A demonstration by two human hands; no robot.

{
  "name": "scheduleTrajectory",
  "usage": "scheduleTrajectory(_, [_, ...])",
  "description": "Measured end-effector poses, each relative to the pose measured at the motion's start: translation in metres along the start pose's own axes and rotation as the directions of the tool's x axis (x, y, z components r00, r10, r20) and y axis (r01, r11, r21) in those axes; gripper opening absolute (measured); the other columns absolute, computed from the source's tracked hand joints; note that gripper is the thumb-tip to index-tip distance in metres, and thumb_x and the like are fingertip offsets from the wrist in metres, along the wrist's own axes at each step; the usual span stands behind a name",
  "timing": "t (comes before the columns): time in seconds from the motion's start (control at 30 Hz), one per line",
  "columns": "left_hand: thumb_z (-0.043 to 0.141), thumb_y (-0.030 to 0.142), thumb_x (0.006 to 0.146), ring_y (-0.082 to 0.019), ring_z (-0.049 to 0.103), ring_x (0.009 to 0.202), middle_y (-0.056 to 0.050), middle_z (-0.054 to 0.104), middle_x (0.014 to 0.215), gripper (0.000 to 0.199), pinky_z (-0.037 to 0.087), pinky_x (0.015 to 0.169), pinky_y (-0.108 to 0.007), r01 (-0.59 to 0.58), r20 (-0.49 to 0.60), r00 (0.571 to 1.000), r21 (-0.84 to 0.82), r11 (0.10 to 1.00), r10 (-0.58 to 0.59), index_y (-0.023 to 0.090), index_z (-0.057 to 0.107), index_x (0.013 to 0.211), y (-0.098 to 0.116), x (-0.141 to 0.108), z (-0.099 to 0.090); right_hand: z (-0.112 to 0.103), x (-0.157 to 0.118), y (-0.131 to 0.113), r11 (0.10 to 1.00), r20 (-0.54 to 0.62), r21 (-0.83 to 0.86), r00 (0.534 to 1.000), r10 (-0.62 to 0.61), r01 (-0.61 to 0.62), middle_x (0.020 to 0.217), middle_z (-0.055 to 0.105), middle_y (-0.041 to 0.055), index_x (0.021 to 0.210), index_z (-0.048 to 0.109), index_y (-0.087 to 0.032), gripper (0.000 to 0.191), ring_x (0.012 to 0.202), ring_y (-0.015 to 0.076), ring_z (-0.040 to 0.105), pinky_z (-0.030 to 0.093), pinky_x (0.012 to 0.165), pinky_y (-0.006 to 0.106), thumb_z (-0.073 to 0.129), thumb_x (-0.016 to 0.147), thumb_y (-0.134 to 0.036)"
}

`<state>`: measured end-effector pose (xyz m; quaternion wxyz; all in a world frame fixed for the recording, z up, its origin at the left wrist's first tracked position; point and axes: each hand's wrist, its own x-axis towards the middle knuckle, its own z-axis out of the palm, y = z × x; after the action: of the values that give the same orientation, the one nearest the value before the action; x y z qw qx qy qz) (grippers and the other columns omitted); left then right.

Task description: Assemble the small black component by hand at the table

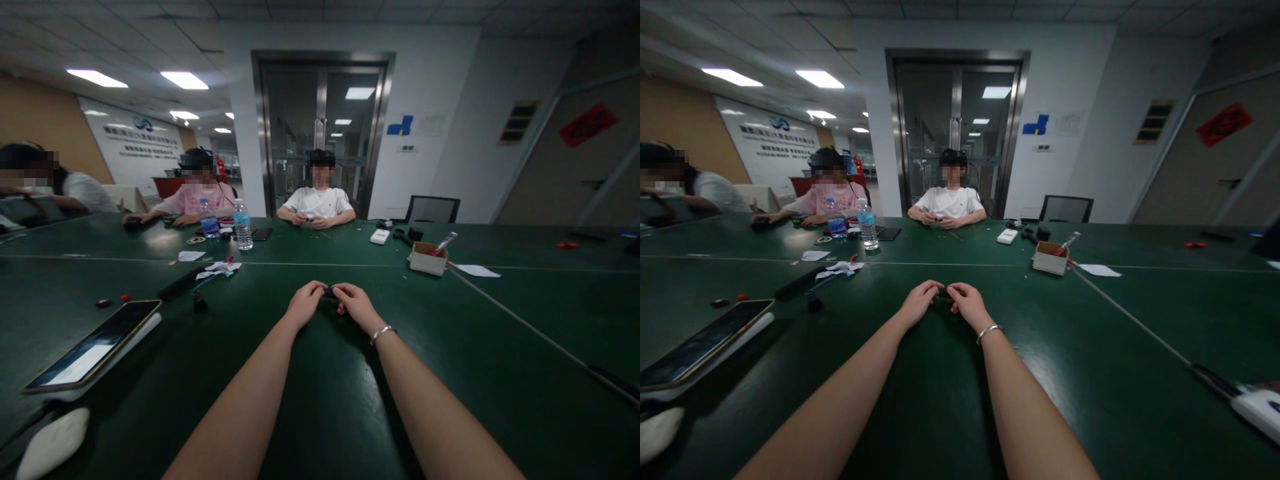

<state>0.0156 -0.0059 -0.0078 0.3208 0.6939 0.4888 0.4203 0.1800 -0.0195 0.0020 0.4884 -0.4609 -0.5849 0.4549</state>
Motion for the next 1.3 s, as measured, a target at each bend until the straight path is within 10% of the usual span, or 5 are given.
scheduleTrajectory(0.2, [0.035,0.046,0.089,-0.014,0.055,0.067,-0.001,0.062,0.074,0.040,0.043,0.064,-0.024,0.052,-0.004,0.999,0.033,0.998,-0.052,0.022,0.065,0.102,0.001,0.000,0.001,0.000,-0.001,-0.002,1.000,0.000,0.022,1.000,-0.002,0.002,0.063,0.062,-0.0007,0.094,0.063,-0.013,0.021,0.042,0.0058,0.052,0.043,0.041,0.016,0.062,0.080,-0.029])
scheduleTrajectory(0.83, [0.046,0.026,0.085,-0.018,0.059,0.097,-0.005,0.065,0.106,0.025,0.044,0.090,-0.033,-0.032,-0.032,0.999,-0.030,0.999,0.031,0.021,0.065,0.101,-0.003,0.003,-0.001,0.003,0.004,0.005,1.000,0.015,-0.028,1.000,-0.005,0.006,0.061,0.061,-0.0017,0.096,0.062,-0.012,0.018,0.040,0.0051,0.050,0.041,0.040,0.015,0.058,0.084,-0.025])
scheduleTrajectory(1.3, [0.049,0.019,0.083,-0.017,0.058,0.098,-0.008,0.061,0.106,0.024,0.044,0.092,-0.033,-0.096,-0.095,0.991,-0.027,0.995,0.093,0.017,0.064,0.102,-0.014,0.011,0.000,0.011,0.024,-0.018,0.933,-0.011,-0.291,0.976,0.219,-0.213,0.047,0.058,0.0000,0.072,0.056,-0.014,0.030,0.033,0.0088,0.050,0.040,0.034,0.019,0.050,0.091,-0.035])
